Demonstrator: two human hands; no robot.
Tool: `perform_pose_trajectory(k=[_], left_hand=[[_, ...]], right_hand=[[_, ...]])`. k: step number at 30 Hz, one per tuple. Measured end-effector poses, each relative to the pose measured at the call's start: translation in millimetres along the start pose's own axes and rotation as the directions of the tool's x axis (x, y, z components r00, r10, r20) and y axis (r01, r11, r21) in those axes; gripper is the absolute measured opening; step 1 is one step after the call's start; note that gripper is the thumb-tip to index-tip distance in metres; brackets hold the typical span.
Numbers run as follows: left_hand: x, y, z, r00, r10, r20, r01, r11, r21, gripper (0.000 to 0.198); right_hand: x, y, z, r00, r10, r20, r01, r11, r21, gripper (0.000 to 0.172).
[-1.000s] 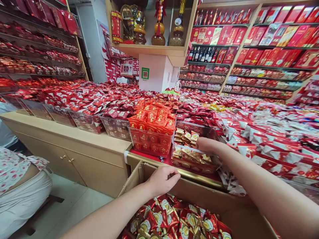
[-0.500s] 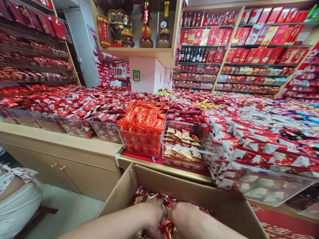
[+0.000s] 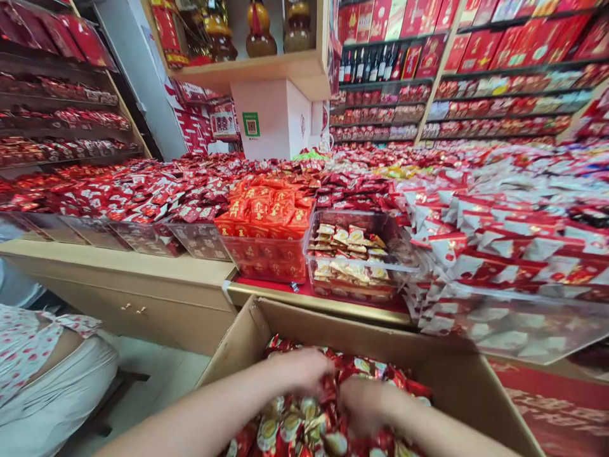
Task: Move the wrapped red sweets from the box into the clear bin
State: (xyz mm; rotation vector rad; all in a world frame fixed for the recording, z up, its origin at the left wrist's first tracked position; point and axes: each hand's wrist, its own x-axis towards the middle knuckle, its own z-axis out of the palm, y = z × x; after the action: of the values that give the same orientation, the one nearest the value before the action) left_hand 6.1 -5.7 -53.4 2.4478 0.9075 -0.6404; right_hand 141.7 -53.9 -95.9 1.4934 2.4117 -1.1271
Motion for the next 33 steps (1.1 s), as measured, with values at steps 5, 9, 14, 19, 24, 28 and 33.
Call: perform_pose_trajectory(k=[5,9,14,19,24,28,33], left_hand=[[-15,-8,-38.1,0.993,0.069,-0.099,-0.094,0.959,-0.268,0.043],[-28,-11,-48.5,0.996,0.090,0.001,-0.079,0.876,-0.476,0.028],[-31,-13,-46.6,0.984,0.159,-0.077,-0.170,0.728,-0.664,0.038],[-30,-8,-45.7,0.961,0.131,-0.245,-0.272,0.622,-0.734,0.041],[-31,-2,-43.4,0.975,0.152,-0.164,-0.195,0.219,-0.956,0.048],[-32,0,-44.4,0.966,0.172,-0.194,-0.200,0.018,-0.980,0.045],[-26,2,-42.0,0.892,-0.015,-0.452,-0.447,0.124,-0.886,0.035]], right_hand=[[-21,7,-55,0.964,0.007,-0.268,0.035,0.988,0.151,0.014],[-32,-2,-64,0.943,0.039,-0.332,0.134,0.866,0.482,0.013],[-32,-5,-62,0.925,0.109,-0.365,0.219,0.633,0.743,0.021],[-33,-8,-68,0.875,0.159,-0.458,0.329,0.499,0.802,0.026],[-39,-17,-76,0.775,0.144,-0.615,0.458,0.543,0.704,0.023],[-42,-18,-79,0.726,0.135,-0.674,0.487,0.590,0.643,0.023],[-41,-23,-76,0.734,0.268,-0.624,0.503,0.404,0.764,0.040]])
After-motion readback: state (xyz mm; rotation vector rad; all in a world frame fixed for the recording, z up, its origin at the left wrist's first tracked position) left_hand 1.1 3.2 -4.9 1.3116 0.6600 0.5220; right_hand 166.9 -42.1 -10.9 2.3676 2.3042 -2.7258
